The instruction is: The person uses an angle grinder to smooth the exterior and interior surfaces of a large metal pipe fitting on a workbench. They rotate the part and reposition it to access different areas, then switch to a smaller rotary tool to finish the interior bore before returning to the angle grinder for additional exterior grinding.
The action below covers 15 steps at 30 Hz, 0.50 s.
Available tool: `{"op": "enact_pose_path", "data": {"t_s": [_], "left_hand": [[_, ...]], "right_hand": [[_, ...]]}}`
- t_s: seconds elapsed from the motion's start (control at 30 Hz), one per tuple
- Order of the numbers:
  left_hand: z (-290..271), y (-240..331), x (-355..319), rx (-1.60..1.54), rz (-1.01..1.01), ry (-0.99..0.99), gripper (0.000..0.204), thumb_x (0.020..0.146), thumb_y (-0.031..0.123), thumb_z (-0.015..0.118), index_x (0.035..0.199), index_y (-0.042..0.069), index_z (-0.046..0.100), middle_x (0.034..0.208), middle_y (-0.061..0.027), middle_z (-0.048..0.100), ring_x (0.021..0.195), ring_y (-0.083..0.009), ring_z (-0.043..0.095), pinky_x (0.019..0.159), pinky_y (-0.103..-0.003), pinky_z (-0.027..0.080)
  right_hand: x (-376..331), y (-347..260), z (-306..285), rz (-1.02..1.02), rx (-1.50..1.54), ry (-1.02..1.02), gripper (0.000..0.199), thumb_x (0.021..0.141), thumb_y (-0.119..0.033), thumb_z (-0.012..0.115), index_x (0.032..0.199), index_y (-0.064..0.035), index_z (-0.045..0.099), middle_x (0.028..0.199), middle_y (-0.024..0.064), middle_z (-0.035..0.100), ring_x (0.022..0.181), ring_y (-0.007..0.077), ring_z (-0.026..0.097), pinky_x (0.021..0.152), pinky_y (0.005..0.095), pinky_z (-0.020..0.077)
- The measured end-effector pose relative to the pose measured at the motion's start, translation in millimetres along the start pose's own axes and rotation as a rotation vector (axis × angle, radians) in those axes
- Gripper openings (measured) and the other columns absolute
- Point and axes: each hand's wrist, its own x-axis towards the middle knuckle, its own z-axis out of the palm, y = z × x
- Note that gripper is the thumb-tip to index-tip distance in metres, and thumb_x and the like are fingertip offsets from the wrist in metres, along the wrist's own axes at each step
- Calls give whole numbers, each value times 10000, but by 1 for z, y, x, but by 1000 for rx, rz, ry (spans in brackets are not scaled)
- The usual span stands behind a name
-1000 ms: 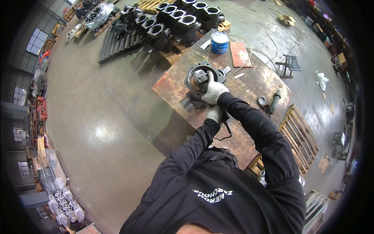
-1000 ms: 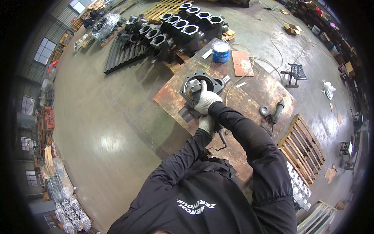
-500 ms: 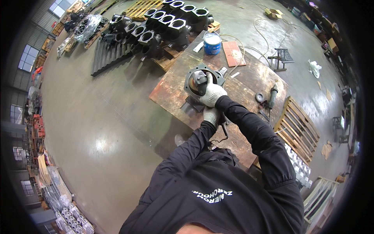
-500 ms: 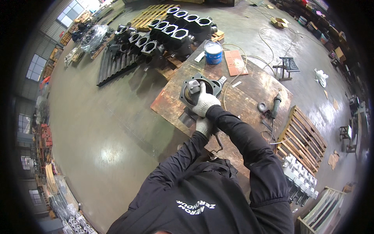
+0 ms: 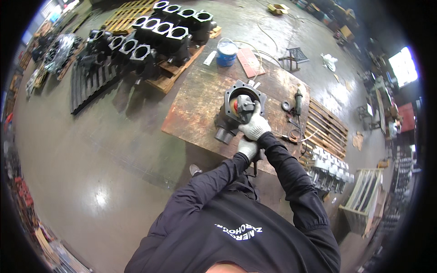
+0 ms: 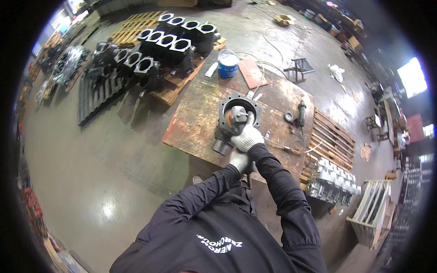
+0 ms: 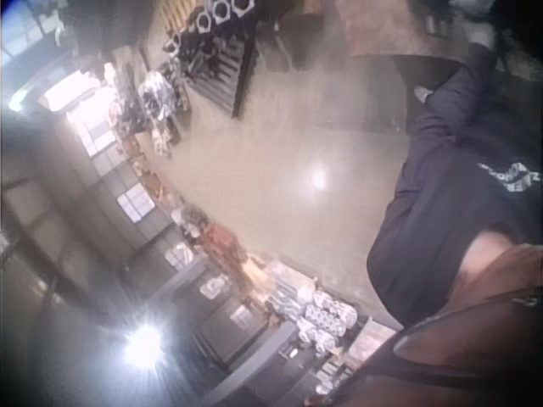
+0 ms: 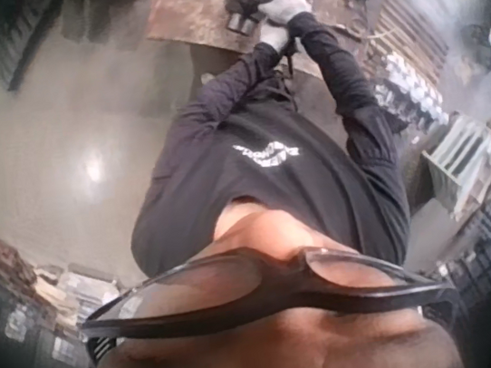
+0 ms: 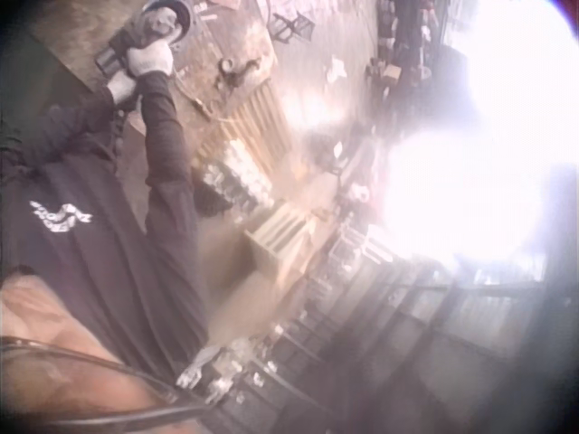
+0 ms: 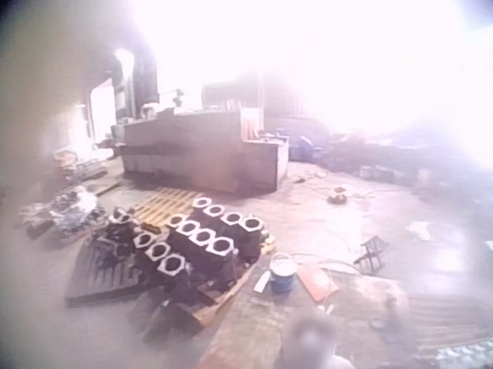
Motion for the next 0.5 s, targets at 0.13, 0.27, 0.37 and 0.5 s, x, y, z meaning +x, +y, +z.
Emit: {"op": "enact_pose_path", "data": {"t_s": [0.13, 0.27, 0.37, 0.5], "left_hand": [[-33, 48, -2, -554, -167, -125, 262, 960, 124, 600, 1186, -7, 579, 1008, -166, 700, 784, -268, 710, 623, -399, 564], [-34, 63, -3, -259, -203, -193, 268, 951, 61, 569, 1211, -7, 564, 1004, -134, 689, 833, -235, 689, 663, -373, 551], [-31, 46, -10, -131, -12, -192, 315, 922, 41, 558, 1230, -23, 566, 1076, -148, 703, 979, -253, 683, 836, -362, 544], [-55, 21, -16, 150, 97, -298, 342, 882, 38, 575, 1209, -60, 568, 1143, -182, 701, 1071, -281, 675, 923, -357, 520]], "right_hand": [[17, -22, -6, 125, 54, 80, 1271, 690, -359, 755, 1552, 83, -69, 1137, 365, 653, 1056, 465, 675, 944, 435, 540], [16, -16, -10, 231, 75, 120, 1262, 703, -376, 738, 1550, 89, -74, 1101, 331, 679, 1034, 441, 688, 940, 427, 545], [0, -9, -7, 301, 111, 122, 1244, 702, -369, 733, 1552, 95, -46, 1095, 318, 687, 1021, 418, 701, 932, 424, 553], [-9, -25, 7, 380, 123, 68, 1238, 716, -340, 740, 1578, 23, -72, 1097, 327, 681, 1007, 428, 703, 933, 430, 554]]}}
